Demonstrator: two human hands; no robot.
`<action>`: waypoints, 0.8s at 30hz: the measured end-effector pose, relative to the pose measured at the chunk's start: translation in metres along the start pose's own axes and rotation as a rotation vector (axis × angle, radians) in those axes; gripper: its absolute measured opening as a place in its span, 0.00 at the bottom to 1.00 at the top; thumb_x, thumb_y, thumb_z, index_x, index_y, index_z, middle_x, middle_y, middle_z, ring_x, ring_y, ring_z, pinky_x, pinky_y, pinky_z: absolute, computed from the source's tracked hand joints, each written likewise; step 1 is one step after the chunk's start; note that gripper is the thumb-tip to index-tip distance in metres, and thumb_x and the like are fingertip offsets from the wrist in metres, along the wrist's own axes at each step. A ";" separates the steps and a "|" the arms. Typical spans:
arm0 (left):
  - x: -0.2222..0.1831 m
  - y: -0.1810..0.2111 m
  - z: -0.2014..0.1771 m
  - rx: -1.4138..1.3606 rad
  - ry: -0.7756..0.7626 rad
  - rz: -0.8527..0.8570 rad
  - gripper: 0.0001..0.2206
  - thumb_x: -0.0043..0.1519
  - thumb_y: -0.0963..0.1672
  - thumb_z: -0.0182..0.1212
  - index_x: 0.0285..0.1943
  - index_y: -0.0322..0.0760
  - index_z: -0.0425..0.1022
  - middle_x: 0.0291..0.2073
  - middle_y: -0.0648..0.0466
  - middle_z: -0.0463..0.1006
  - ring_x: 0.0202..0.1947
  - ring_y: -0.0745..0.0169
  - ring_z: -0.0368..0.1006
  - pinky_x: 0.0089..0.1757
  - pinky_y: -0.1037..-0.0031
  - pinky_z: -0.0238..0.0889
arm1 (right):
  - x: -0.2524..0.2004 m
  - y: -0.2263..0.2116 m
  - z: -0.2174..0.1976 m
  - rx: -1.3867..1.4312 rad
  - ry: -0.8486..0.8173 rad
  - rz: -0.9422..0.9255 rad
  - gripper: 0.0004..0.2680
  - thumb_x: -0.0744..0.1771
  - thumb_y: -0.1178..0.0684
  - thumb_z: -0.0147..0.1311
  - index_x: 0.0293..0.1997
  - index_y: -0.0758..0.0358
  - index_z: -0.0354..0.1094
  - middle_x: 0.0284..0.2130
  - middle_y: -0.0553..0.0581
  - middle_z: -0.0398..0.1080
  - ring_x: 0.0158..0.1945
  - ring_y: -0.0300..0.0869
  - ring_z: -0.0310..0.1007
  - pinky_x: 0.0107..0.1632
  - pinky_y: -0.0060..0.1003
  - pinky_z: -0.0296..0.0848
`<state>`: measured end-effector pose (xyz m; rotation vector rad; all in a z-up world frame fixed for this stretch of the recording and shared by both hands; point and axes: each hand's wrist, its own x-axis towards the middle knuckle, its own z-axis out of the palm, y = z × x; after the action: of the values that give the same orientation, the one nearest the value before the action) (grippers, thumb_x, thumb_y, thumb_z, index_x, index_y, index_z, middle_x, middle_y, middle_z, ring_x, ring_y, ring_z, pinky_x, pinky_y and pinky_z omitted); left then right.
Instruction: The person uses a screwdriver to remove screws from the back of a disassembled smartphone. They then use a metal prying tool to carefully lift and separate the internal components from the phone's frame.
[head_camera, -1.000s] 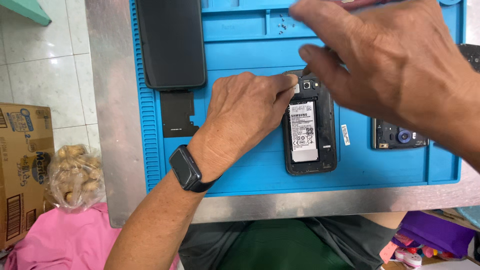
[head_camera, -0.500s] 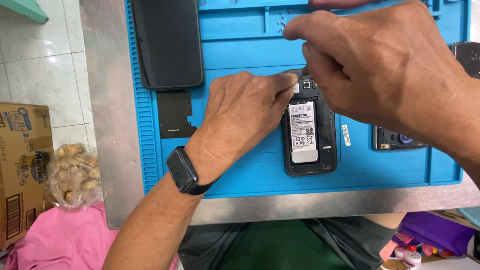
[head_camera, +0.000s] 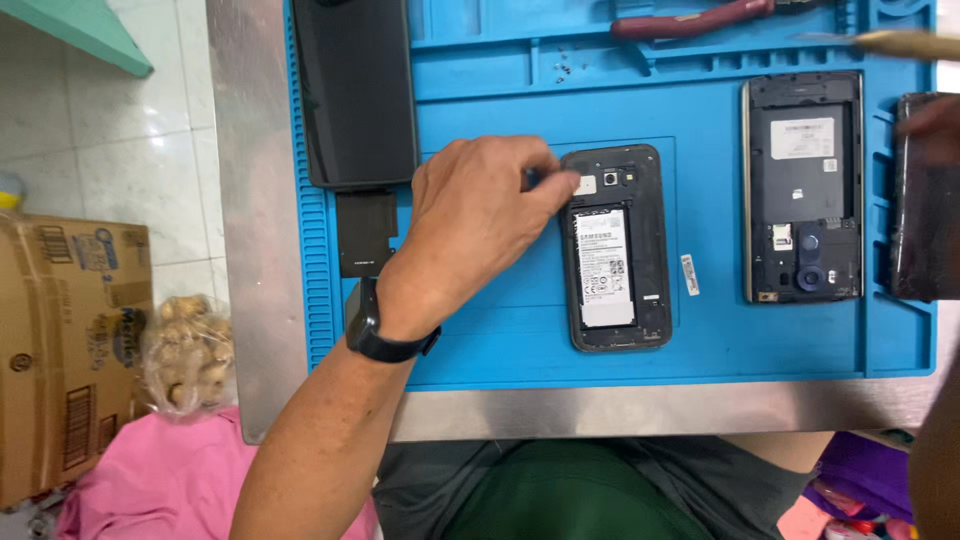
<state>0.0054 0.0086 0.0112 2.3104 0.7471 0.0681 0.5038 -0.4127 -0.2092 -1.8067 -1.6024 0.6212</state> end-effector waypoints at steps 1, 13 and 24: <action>0.003 0.002 0.001 0.036 -0.039 -0.045 0.13 0.63 0.54 0.64 0.31 0.48 0.80 0.23 0.59 0.80 0.29 0.53 0.73 0.33 0.57 0.59 | 0.017 -0.018 0.023 0.087 -0.010 0.035 0.13 0.73 0.58 0.47 0.67 0.62 0.64 0.62 0.59 0.73 0.63 0.45 0.78 0.68 0.38 0.76; 0.036 0.014 -0.020 0.217 -0.312 -0.116 0.18 0.62 0.56 0.73 0.27 0.52 0.75 0.25 0.61 0.72 0.29 0.59 0.64 0.29 0.60 0.51 | 0.144 -0.343 0.107 0.763 0.667 0.367 0.15 0.79 0.50 0.41 0.78 0.53 0.59 0.41 0.59 0.71 0.35 0.44 0.75 0.48 0.35 0.83; 0.042 0.045 -0.051 0.058 -0.543 -0.325 0.11 0.66 0.48 0.69 0.31 0.45 0.78 0.22 0.57 0.80 0.22 0.68 0.77 0.25 0.77 0.68 | 0.124 -0.297 0.100 0.931 0.536 0.346 0.17 0.78 0.41 0.44 0.81 0.46 0.60 0.60 0.47 0.76 0.53 0.35 0.82 0.58 0.30 0.87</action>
<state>0.0501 0.0359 0.0721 2.0815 0.8238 -0.7054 0.2466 -0.2586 -0.0548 -1.3423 -0.4857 0.7742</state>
